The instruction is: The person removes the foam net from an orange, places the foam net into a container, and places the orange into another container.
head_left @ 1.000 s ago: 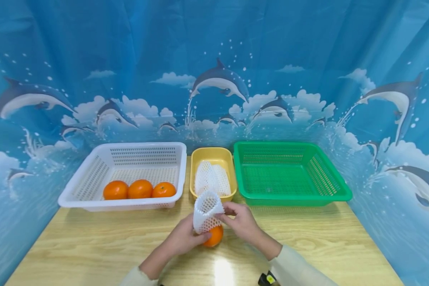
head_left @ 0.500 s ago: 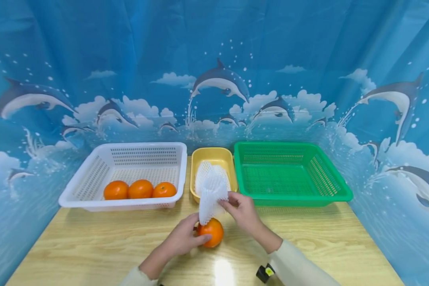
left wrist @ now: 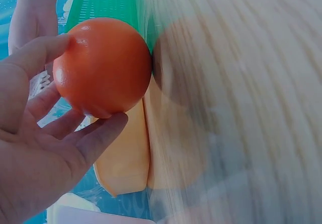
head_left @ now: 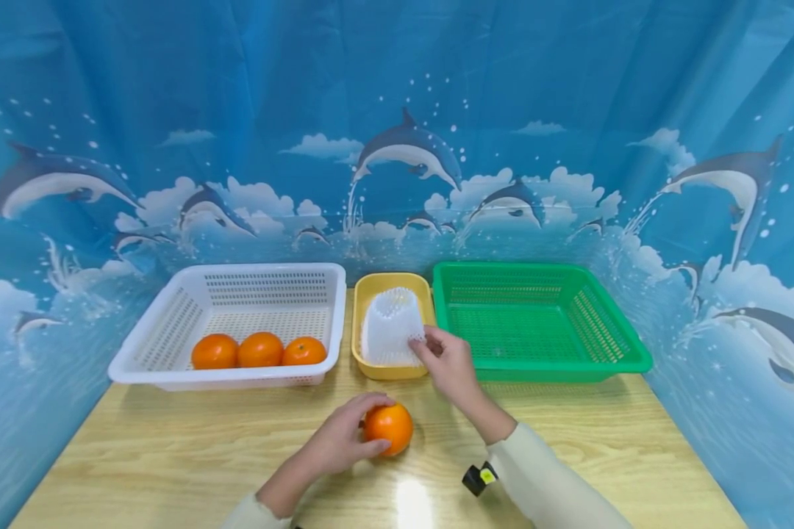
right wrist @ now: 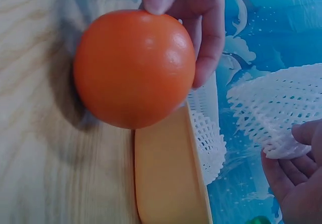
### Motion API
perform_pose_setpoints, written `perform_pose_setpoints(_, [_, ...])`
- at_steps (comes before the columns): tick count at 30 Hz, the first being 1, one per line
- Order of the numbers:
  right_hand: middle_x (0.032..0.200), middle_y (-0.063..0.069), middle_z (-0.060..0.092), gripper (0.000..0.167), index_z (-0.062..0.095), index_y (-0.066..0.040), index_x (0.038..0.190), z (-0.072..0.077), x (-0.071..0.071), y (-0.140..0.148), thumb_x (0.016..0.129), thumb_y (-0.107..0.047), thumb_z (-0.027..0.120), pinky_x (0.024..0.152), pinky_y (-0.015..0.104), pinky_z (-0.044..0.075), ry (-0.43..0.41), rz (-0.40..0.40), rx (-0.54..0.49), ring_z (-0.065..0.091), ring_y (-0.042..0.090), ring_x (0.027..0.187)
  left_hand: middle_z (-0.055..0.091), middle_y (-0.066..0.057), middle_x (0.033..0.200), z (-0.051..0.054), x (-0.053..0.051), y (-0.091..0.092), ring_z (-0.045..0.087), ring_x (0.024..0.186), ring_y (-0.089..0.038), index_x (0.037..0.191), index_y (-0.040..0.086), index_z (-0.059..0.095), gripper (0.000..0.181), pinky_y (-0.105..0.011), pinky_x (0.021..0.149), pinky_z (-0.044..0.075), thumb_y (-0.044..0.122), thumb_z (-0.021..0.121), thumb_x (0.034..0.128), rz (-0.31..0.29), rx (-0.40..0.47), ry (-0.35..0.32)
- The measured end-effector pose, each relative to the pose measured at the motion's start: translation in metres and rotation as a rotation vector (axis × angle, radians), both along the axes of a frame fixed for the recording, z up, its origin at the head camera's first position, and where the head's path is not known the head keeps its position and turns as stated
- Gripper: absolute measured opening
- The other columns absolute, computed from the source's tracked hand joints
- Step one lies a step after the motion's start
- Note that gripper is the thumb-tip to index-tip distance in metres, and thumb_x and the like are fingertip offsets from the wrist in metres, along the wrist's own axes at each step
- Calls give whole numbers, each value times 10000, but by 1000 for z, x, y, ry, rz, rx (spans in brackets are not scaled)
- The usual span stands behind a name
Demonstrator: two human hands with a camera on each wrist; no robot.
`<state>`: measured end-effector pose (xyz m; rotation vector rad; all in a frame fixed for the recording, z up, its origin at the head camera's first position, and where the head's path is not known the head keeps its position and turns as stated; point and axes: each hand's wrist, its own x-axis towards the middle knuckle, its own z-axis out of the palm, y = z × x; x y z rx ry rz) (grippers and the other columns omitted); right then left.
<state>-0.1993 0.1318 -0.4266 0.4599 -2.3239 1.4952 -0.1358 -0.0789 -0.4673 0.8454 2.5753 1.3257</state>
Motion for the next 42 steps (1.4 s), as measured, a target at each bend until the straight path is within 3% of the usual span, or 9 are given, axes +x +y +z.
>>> perform_pose_setpoints(7, [1044,149,709,411,577,13,1288,4,-7,-6,910,-107,684,727,273,585,-19,-30,-14,688,210,858,536,-92,1348,-2,0,-1,548,1173,-278,1279,114,561,496,-371,911,530,136,768,830,0,3,4])
perform_pose_setpoints(11, [971,152,716,488,507,-6,1362,7,-10,-8,910,-78,676,668,282,582,39,-80,41,686,206,800,539,-77,1350,-2,0,-1,550,1170,-263,1286,121,556,499,-369,920,527,139,765,834,-11,-4,15])
perform_pose_setpoints(18, [885,119,720,463,525,-44,1343,15,-20,-13,910,-89,682,608,298,565,61,-156,130,655,179,711,539,-63,1353,-2,0,-2,547,1173,-250,1291,129,550,498,-368,930,520,157,761,840,-20,-18,18])
perform_pose_setpoints(22, [956,152,714,483,503,-67,1365,17,-28,-16,913,-72,672,617,317,576,21,-153,169,670,195,721,537,-63,1354,-2,-1,-2,547,1175,-253,1293,132,548,493,-370,930,518,176,754,847,-23,-27,27])
perform_pose_setpoints(26, [1076,183,687,510,495,-69,1370,16,-33,-20,893,-35,673,607,348,559,51,-168,220,639,221,665,537,-74,1357,-4,-1,-2,549,1176,-264,1297,130,545,495,-380,928,521,189,751,850,-29,-33,41])
perform_pose_setpoints(31, [1261,191,596,522,522,-32,1344,14,-37,-24,845,20,668,853,480,531,128,-215,303,621,343,1010,535,-66,1358,-3,-1,-1,546,1180,-249,1300,135,542,500,-370,931,519,180,752,849,-28,-31,33])
perform_pose_setpoints(33, [1322,205,542,498,552,-19,1312,13,-38,-26,830,35,668,885,504,519,135,-237,347,581,376,1112,537,-63,1355,-3,-1,-1,547,1177,-244,1299,137,542,499,-367,931,518,176,753,849,-28,-28,32])
perform_pose_setpoints(38, [1354,210,495,377,647,-36,1167,9,-38,-30,803,62,652,657,459,554,120,-263,468,635,374,907,546,-79,1339,-4,-1,-2,560,1156,-266,1290,126,546,482,-379,916,527,199,745,857,-33,-19,58])
perform_pose_setpoints(42, [1258,174,572,332,676,-38,1094,6,-38,-32,784,78,644,816,449,551,152,-257,551,592,340,1065,547,-78,1338,-4,-1,-2,563,1152,-264,1293,124,545,481,-378,914,527,214,739,862,-33,-16,57])
